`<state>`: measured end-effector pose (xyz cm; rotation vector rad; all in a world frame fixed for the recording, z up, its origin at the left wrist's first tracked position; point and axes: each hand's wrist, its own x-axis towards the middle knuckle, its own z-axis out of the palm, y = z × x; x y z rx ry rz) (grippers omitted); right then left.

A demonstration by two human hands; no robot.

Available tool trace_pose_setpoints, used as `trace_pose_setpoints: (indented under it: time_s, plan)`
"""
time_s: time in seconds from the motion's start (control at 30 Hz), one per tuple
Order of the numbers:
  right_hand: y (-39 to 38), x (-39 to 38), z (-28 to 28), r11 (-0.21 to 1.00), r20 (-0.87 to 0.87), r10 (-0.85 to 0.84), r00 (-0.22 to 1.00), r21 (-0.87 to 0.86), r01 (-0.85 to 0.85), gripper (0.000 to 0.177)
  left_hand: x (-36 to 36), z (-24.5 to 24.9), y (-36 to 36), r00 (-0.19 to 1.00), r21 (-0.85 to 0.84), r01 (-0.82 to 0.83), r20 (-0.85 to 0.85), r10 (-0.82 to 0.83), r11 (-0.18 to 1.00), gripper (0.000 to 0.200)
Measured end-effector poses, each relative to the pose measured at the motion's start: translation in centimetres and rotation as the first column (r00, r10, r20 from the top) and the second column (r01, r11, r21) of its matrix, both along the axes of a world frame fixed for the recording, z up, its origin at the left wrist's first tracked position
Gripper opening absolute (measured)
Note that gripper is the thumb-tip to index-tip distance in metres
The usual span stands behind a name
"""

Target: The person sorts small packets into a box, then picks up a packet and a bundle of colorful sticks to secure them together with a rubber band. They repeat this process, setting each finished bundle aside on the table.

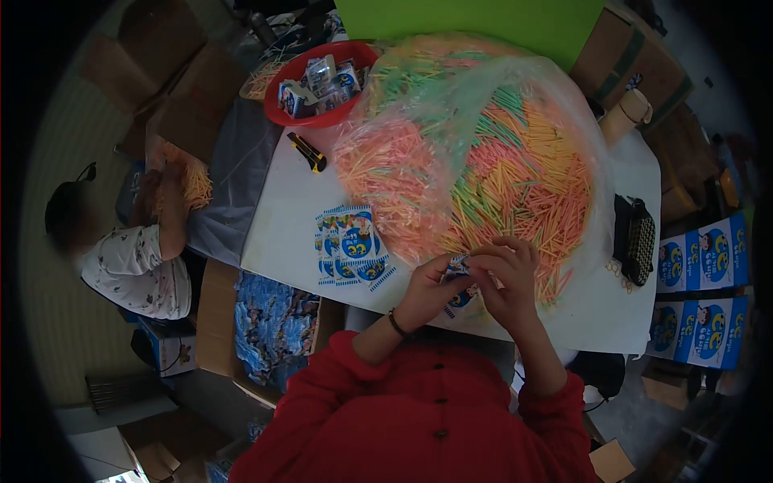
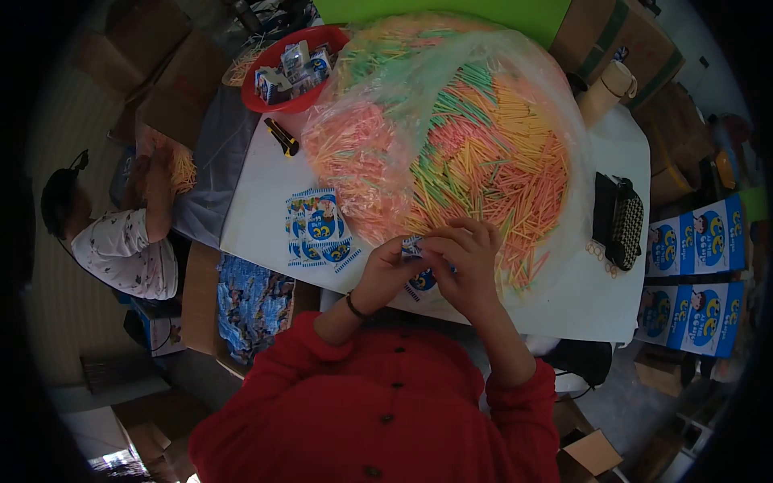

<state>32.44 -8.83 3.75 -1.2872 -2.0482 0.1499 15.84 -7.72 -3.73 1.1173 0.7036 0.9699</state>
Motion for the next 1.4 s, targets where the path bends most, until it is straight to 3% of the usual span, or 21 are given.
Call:
trace_pose_setpoints:
  time_s: [0.13, 0.17, 0.2, 0.23, 0.3, 0.33, 0.4, 0.43, 0.47, 0.5, 0.57, 0.63, 0.83, 0.93, 1.0, 1.03, 1.1, 1.13, 1.2, 1.33, 1.4]
  plan:
    - [0.2, 0.2, 1.9, 0.997, -0.013, 0.046, 0.999, 0.064, -0.045, 0.02, -1.5, 2.4, -0.5, 0.985, -0.101, -0.078, 0.148, 0.093, 0.992, 0.03]
    - [0.3, 1.2, 1.8, 0.999, -0.156, -0.039, 0.987, 0.031, 0.045, 0.021, -2.2, 2.8, -0.5, 0.972, -0.175, -0.128, 0.171, 0.158, 0.976, 0.031]
    - [0.1, 2.6, 1.6, 0.99, -0.286, -0.136, 0.949, -0.014, 0.138, 0.022, -3.4, 2.9, 0.0, 0.965, -0.111, -0.249, 0.059, 0.257, 0.962, 0.032]
    - [-0.1, 4.3, 1.1, 0.986, -0.266, -0.166, 0.95, -0.018, 0.167, 0.022, -4.9, 2.8, 0.8, 0.935, -0.034, -0.354, -0.041, 0.353, 0.935, 0.033]
    - [-0.4, 7.6, -0.2, 0.934, -0.428, -0.352, 0.832, -0.22, 0.282, 0.025, -7.8, 3.1, 3.2, 0.825, 0.238, -0.487, -0.192, 0.532, 0.84, 0.034]
    - [-0.6, 8.5, -0.2, 0.93, -0.416, -0.364, 0.833, -0.217, 0.297, 0.025, -9.4, 3.1, 4.1, 0.764, 0.262, -0.502, -0.314, 0.564, 0.825, 0.037]
    - [-0.5, 9.4, -0.2, 0.896, -0.118, -0.311, 0.943, -0.367, 0.249, 0.03, -10.0, 3.5, 4.8, 0.682, 0.294, -0.516, -0.427, 0.593, 0.805, 0.04]
    - [-0.5, 9.2, -0.5, 0.897, -0.12, -0.31, 0.943, -0.365, 0.249, 0.03, -9.9, 4.1, 5.1, 0.375, 0.675, -0.381, -0.511, 0.773, 0.631, 0.041]
    - [-0.5, 8.7, -0.8, 0.926, 0.018, -0.213, 0.977, -0.315, 0.207, 0.032, -9.9, 4.4, 5.2, 0.051, 0.908, -0.079, -0.409, 0.911, 0.412, 0.042]
    - [-0.4, 8.2, -1.1, 0.949, 0.161, -0.118, 0.98, -0.272, 0.159, 0.034, -9.4, 4.2, 5.1, 0.054, 0.909, -0.075, -0.408, 0.912, 0.411, 0.042]
    - [0.0, 7.0, -2.9, 0.95, 0.26, -0.112, 0.959, -0.255, 0.18, 0.035, -7.3, 3.6, 3.7, 0.244, 0.874, 0.012, -0.473, 0.847, 0.485, 0.038]
    - [0.6, 6.7, -4.6, 0.954, 0.358, -0.097, 0.929, -0.232, 0.189, 0.036, -4.5, 4.0, 2.2, 0.437, 0.764, 0.192, -0.628, 0.644, 0.616, 0.035]
    - [1.6, 7.9, -7.0, 0.955, 0.296, -0.095, 0.951, -0.243, 0.171, 0.027, 0.2, 0.6, 1.0, 0.493, 0.626, 0.273, -0.743, 0.453, 0.73, 0.035]
    - [0.6, 8.6, -7.4, 0.97, 0.132, -0.101, 0.986, -0.209, 0.127, 0.026, -0.1, -0.6, 1.3, 0.493, 0.54, 0.271, -0.789, 0.367, 0.796, 0.033]
    - [-0.2, 8.6, -7.7, 0.859, -0.315, -0.284, 0.906, -0.503, 0.094, 0.021, -0.4, -1.2, 1.7, 0.581, 0.521, 0.23, -0.751, 0.313, 0.822, 0.027]
    - [-0.1, 8.3, -8.1, 0.86, -0.315, -0.283, 0.906, -0.502, 0.094, 0.021, -0.5, -1.2, 1.9, 0.582, 0.522, 0.23, -0.75, 0.314, 0.821, 0.027]
    - [0.0, 7.4, -9.1, 0.926, -0.815, -0.251, 0.523, -0.36, -0.115, 0.021, -0.7, -1.1, 2.2, 0.64, 0.596, 0.213, -0.684, 0.351, 0.774, 0.023]
    - [-0.1, 7.2, -9.4, 0.926, -0.817, -0.254, 0.517, -0.36, -0.113, 0.021, -0.6, -0.9, 2.1, 0.638, 0.595, 0.22, -0.687, 0.347, 0.773, 0.023]
    - [0.0, 6.8, -9.7, 0.897, -0.711, -0.27, 0.649, -0.43, -0.097, 0.026, -0.2, -0.3, 2.1, 0.566, 0.729, 0.167, -0.622, 0.541, 0.664, 0.024]
    - [0.2, 6.1, -10.1, 0.916, -0.572, -0.27, 0.775, -0.4, 0.024, 0.028, -0.2, 0.3, 2.3, 0.625, 0.717, 0.07, -0.573, 0.53, 0.693, 0.025]
    - [0.3, 6.3, -9.3, 0.943, -0.38, -0.208, 0.901, -0.324, 0.081, 0.029, -0.7, -0.6, 2.9, 0.751, 0.69, -0.027, -0.464, 0.47, 0.723, 0.021]
